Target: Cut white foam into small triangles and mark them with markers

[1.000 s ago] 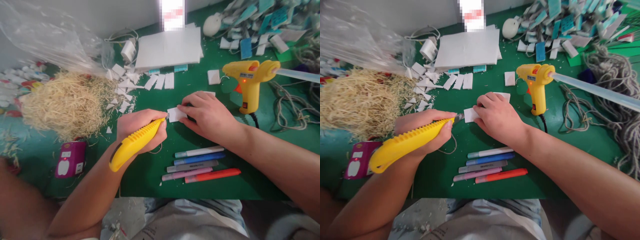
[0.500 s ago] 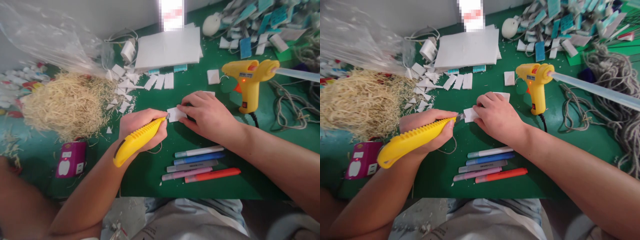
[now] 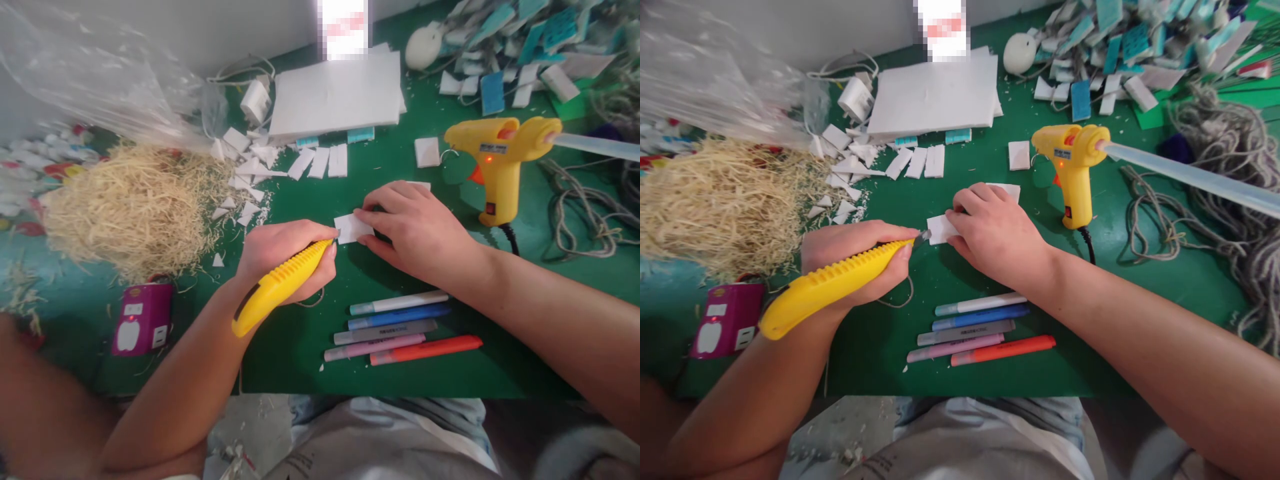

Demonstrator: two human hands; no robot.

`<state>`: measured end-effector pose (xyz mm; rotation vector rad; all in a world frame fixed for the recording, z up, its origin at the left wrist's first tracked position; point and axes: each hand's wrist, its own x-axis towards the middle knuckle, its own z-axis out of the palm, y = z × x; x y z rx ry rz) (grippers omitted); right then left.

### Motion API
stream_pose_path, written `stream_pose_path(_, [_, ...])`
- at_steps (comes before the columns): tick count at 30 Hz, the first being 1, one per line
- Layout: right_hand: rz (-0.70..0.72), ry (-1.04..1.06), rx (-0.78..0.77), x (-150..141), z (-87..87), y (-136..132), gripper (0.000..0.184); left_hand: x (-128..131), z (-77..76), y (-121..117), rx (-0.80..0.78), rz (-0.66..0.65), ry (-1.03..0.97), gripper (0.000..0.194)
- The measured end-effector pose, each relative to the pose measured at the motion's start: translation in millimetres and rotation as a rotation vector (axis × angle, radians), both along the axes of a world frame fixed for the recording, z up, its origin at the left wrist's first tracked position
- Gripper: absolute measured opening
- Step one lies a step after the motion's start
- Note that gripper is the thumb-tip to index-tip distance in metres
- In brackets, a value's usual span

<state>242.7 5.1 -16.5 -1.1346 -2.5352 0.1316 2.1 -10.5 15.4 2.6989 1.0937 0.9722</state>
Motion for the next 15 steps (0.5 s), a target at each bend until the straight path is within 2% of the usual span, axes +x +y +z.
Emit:
stream_pose_path(5, [0.002, 0.004, 0.006, 0.4, -0.2, 0.8, 0.027, 0.7, 2.4, 2.3, -0.119, 0.022, -0.019, 0.011])
stream_pose_path(15, [-0.022, 0.018, -0.020, -1.5, 1.4, 0.0, 0.025, -6.3, 6.1, 3.0, -0.057, -0.035, 0.058, 0.014])
